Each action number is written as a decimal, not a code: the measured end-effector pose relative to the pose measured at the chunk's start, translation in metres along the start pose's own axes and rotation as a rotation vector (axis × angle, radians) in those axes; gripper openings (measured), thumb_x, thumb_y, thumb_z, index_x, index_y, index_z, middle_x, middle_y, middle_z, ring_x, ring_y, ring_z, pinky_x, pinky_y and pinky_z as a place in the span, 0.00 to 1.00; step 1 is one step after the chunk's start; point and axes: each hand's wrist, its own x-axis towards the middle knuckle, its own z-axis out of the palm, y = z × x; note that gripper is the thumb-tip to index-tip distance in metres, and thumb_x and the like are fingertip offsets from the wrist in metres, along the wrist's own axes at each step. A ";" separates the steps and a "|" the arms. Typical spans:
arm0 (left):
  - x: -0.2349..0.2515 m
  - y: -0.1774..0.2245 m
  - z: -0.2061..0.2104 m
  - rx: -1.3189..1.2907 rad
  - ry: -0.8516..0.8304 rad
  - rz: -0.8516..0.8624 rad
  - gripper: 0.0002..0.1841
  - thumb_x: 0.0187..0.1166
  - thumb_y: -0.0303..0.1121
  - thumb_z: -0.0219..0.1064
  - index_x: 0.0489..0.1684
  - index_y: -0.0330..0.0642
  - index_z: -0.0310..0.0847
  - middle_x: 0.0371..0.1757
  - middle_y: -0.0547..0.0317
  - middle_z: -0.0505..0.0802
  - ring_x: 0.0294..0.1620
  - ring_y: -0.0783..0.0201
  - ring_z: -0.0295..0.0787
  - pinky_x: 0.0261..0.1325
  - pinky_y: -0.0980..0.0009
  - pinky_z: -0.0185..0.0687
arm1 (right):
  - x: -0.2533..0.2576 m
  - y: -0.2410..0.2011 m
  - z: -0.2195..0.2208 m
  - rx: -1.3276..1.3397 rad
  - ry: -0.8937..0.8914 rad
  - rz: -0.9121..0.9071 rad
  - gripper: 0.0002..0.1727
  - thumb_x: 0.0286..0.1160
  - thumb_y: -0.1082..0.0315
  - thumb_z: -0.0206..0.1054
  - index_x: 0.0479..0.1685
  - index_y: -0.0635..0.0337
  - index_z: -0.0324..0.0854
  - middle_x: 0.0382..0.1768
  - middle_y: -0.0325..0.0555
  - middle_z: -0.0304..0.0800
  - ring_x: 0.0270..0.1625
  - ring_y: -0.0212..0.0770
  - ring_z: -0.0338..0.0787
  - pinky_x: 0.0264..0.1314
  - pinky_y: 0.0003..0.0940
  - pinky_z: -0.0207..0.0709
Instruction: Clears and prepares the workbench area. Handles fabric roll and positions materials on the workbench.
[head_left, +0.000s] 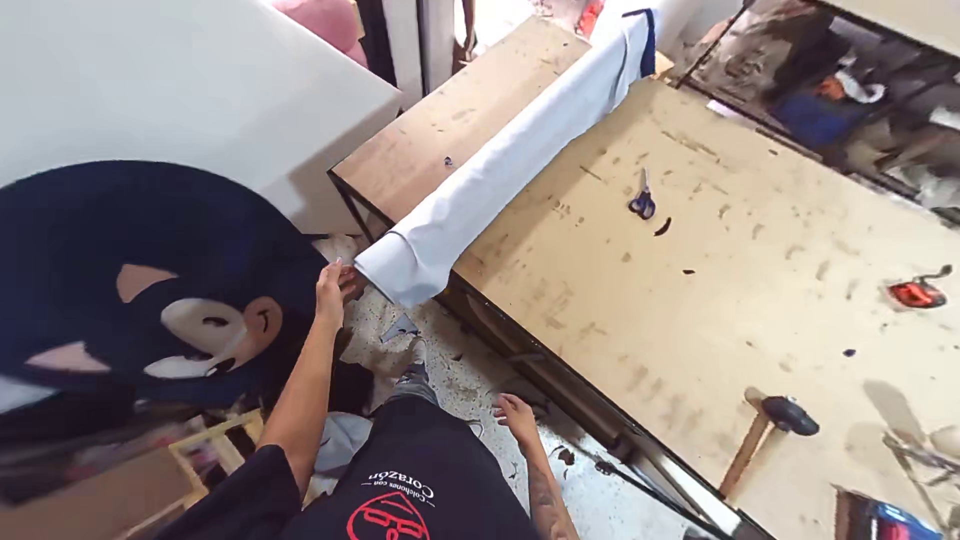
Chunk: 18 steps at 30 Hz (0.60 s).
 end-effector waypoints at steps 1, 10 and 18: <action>0.019 0.002 0.006 -0.005 -0.072 -0.043 0.32 0.91 0.57 0.50 0.83 0.42 0.69 0.72 0.51 0.87 0.70 0.55 0.86 0.69 0.51 0.84 | 0.000 -0.021 0.018 0.040 -0.062 0.000 0.21 0.88 0.55 0.63 0.66 0.62 0.84 0.49 0.50 0.97 0.45 0.46 0.97 0.48 0.46 0.92; 0.081 0.005 0.016 0.085 -0.653 -0.207 0.34 0.86 0.53 0.62 0.89 0.49 0.63 0.72 0.51 0.88 0.69 0.55 0.89 0.68 0.53 0.88 | 0.058 -0.215 0.174 0.531 -0.374 -0.117 0.40 0.87 0.46 0.61 0.92 0.55 0.54 0.79 0.53 0.77 0.76 0.50 0.83 0.75 0.53 0.80; 0.089 0.022 0.027 0.440 -0.757 -0.073 0.52 0.69 0.63 0.74 0.93 0.49 0.56 0.79 0.48 0.82 0.75 0.58 0.83 0.76 0.53 0.82 | 0.048 -0.331 0.181 0.703 0.036 -0.228 0.26 0.81 0.59 0.73 0.68 0.69 0.75 0.52 0.58 0.94 0.53 0.49 0.96 0.60 0.48 0.91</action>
